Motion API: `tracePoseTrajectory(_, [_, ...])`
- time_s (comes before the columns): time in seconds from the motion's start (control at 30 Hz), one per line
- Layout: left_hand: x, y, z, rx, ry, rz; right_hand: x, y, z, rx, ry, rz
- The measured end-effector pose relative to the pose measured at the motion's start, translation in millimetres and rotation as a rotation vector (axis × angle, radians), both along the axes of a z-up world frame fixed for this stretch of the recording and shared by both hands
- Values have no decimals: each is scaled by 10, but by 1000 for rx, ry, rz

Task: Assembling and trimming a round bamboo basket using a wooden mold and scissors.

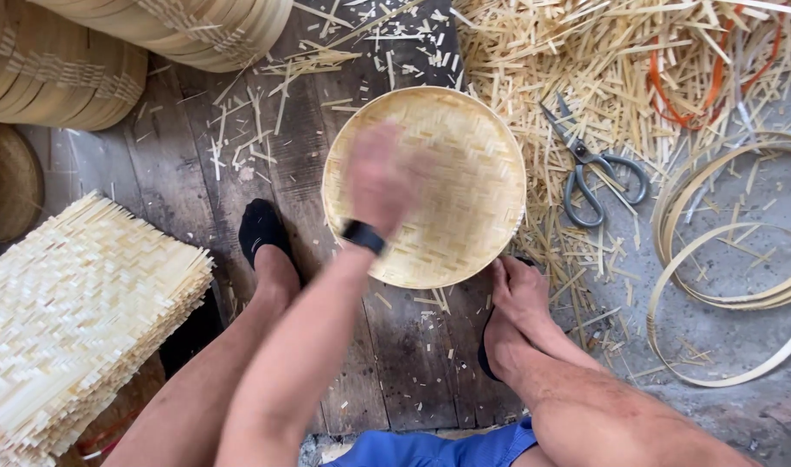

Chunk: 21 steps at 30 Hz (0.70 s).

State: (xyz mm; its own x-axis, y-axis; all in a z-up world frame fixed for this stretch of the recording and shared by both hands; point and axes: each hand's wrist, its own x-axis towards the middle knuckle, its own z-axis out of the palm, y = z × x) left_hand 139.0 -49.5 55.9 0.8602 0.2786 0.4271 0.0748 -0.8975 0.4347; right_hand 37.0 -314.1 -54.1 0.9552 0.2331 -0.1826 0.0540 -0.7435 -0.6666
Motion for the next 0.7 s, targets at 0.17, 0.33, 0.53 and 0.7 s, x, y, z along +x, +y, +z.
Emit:
tracePoseTrajectory(0.17, [-650, -1341, -589, 114, 271, -471, -2, -149, -477, -109, 146, -24])
tracePoseTrajectory(0.33, [-938, -864, -362, 235, 612, -618, -13, -50, -191, 48, -7, -90])
tracePoseTrajectory(0.53, [-469, 565, 250, 764, 227, -928, 16, 44, -61, -74, 35, -142])
tracePoseTrajectory(0.7, [408, 1362, 1751, 1109, 71, -644, -5, 19, -213, -122, 17, -142])
